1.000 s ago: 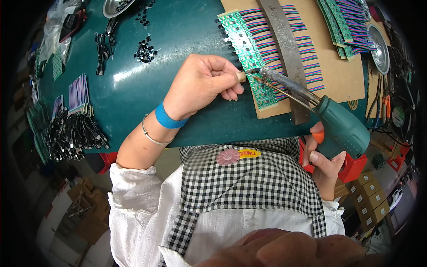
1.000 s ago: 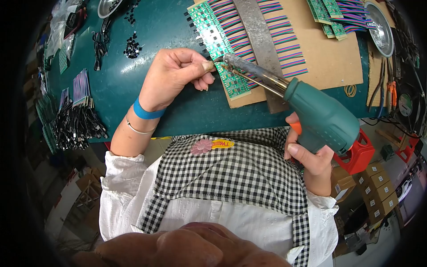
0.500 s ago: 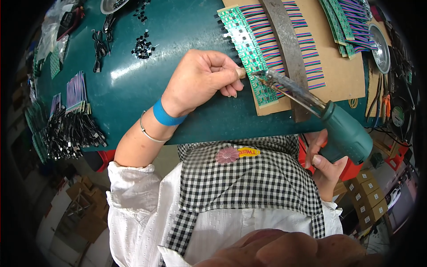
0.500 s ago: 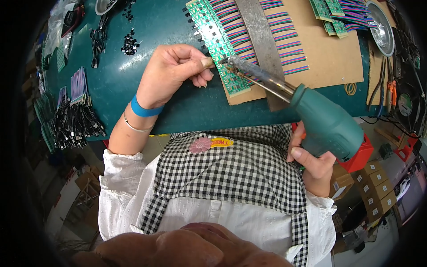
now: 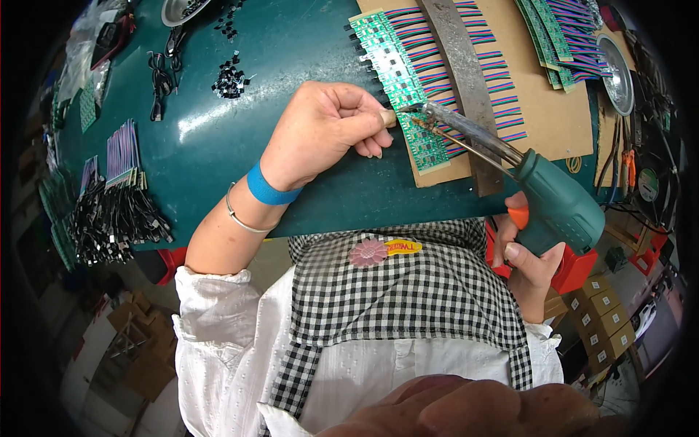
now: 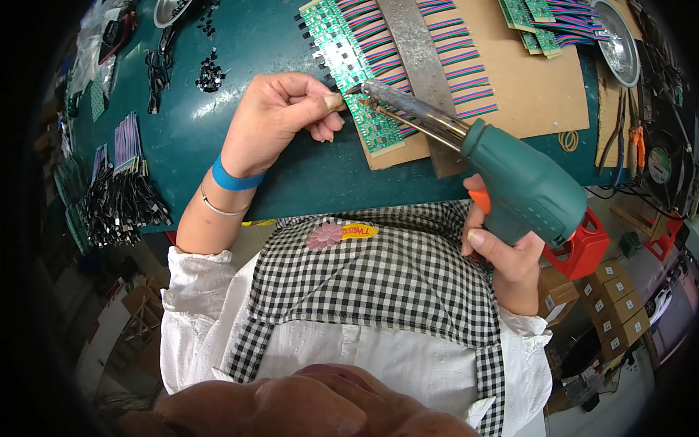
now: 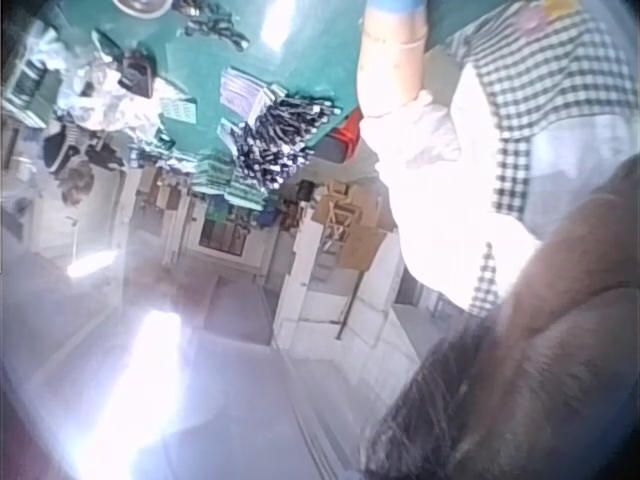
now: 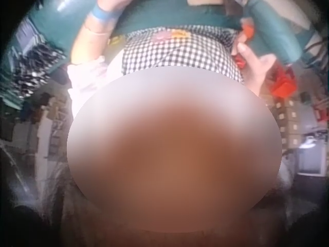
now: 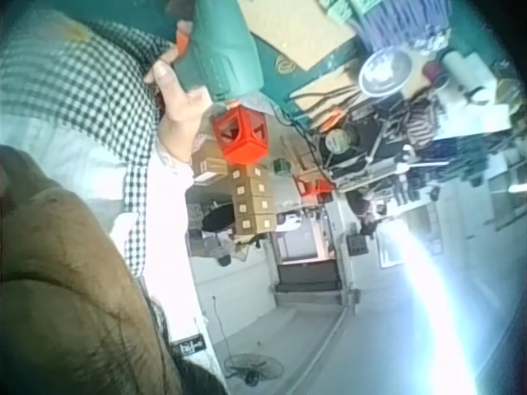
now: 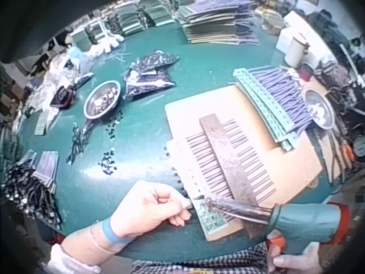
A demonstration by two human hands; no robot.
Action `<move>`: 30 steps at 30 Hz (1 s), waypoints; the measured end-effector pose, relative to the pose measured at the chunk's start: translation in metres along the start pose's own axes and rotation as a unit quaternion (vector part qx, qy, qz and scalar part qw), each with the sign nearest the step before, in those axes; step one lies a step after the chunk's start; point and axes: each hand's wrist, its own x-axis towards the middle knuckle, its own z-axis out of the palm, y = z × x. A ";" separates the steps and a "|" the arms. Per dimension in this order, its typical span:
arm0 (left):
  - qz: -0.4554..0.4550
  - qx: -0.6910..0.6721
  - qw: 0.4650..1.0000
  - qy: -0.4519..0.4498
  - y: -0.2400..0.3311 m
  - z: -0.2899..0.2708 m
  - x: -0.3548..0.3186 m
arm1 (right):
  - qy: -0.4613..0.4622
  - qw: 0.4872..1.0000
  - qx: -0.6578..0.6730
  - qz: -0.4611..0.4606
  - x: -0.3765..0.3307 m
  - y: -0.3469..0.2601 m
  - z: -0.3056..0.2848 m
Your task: The person solders small electronic components onto circuit board strips with a soldering iron.
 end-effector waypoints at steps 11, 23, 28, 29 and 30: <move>0.001 0.000 1.000 -0.001 0.001 0.001 0.001 | -0.011 1.000 0.012 0.005 0.000 -0.003 -0.005; 0.001 -0.005 1.000 -0.002 0.001 0.000 0.001 | 0.027 0.999 0.027 0.021 -0.005 -0.007 -0.005; 0.001 0.002 1.000 -0.002 0.001 0.001 0.001 | 0.044 0.999 0.023 -0.006 -0.003 -0.004 -0.001; 0.001 -0.004 1.000 -0.003 0.001 0.000 0.000 | 0.028 0.999 0.032 0.008 -0.003 -0.005 -0.002; 0.000 -0.010 1.000 -0.003 0.001 0.000 0.000 | 0.011 0.999 0.042 0.023 -0.003 -0.005 -0.003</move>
